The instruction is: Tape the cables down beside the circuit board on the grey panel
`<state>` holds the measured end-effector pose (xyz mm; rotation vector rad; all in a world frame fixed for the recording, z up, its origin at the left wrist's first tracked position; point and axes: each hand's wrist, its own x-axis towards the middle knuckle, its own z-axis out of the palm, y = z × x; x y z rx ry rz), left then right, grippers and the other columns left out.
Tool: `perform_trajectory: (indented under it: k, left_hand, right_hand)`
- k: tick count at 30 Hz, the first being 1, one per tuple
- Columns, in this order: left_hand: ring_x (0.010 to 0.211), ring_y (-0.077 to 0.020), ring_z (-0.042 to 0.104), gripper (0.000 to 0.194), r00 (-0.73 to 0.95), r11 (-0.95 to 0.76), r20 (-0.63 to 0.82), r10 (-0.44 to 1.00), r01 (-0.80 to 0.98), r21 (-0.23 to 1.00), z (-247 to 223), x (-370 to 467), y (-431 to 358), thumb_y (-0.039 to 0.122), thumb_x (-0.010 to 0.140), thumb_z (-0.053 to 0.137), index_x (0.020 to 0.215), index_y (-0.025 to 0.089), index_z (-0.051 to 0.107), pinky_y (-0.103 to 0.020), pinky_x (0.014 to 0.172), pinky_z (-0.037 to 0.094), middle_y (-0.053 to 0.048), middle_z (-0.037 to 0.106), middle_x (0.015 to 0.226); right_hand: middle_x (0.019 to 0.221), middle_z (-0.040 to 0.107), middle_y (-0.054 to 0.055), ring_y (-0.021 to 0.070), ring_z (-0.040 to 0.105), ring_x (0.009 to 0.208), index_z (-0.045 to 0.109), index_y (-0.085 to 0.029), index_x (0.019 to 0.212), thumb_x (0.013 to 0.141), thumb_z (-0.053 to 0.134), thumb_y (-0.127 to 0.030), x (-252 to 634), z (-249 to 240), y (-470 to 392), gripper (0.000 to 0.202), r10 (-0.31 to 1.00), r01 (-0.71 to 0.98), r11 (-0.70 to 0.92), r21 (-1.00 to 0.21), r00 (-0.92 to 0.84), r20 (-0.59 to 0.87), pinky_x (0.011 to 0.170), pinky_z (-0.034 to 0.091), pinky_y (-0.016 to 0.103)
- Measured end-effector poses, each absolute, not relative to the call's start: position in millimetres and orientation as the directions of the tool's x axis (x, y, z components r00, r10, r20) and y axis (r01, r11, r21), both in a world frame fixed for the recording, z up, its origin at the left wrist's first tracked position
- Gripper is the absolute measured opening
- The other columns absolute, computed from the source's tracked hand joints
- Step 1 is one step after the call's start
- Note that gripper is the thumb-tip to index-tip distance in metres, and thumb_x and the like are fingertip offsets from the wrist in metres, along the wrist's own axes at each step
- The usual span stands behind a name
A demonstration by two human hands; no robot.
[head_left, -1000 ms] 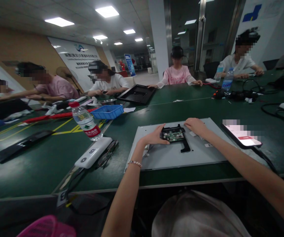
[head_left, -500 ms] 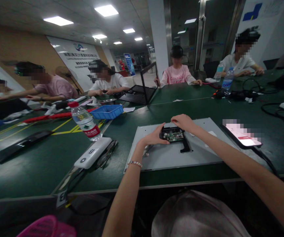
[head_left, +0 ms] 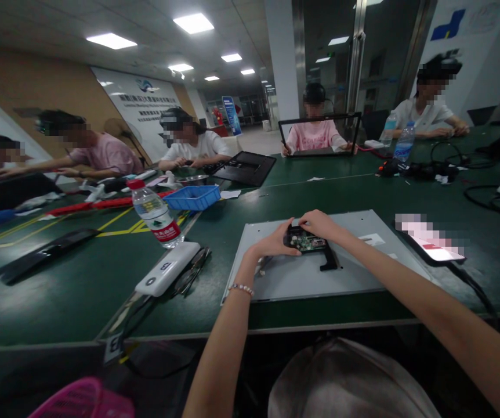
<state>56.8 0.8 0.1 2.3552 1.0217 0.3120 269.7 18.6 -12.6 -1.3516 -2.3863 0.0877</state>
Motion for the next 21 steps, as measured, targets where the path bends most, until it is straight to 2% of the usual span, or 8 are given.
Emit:
perform_trajectory:
  k: [7, 12, 21]
  left_hand:
    - [0.141, -0.0312, 0.022, 0.116, 0.694, -0.575, 0.008, 0.720, 0.590, 0.567, -5.0, 55.4, 4.2, 0.055, 0.060, 0.074, 0.149, 0.016, 0.010, -0.044, 0.116, 0.020, -0.015, 0.016, 0.155]
    - [0.141, -0.0301, 0.023, 0.116, 0.701, -0.576, 0.002, 0.713, 0.585, 0.571, -4.1, 55.4, 3.8, 0.055, 0.061, 0.074, 0.149, 0.015, 0.010, -0.043, 0.117, 0.019, -0.015, 0.019, 0.155]
    - [0.141, -0.0302, 0.023, 0.116, 0.698, -0.567, -0.004, 0.716, 0.586, 0.579, -3.2, 56.0, 3.2, 0.055, 0.060, 0.074, 0.149, 0.015, 0.012, -0.042, 0.117, 0.019, -0.015, 0.018, 0.154]
  right_hand:
    - [0.103, 0.071, 0.006, 0.0205, 0.063, 0.097, 0.073, -0.021, 0.099, 0.090, 0.051, -0.024, 274.9, -7.5, 16.6, 0.024, 0.857, 0.868, 0.458, -0.191, -0.374, 0.353, 0.080, 0.045, 0.026]
    - [0.101, 0.072, 0.006, 0.0210, 0.064, 0.094, 0.073, -0.022, 0.097, 0.087, 0.053, -0.020, 285.0, -7.9, 13.4, 0.023, 0.858, 0.865, 0.481, -0.143, -0.429, 0.283, 0.077, 0.046, 0.026]
    - [0.100, 0.071, 0.006, 0.0200, 0.064, 0.093, 0.073, -0.020, 0.098, 0.086, 0.053, -0.018, 288.1, -12.9, 11.6, 0.023, 0.844, 0.839, 0.511, -0.186, -0.448, 0.295, 0.078, 0.045, 0.025]
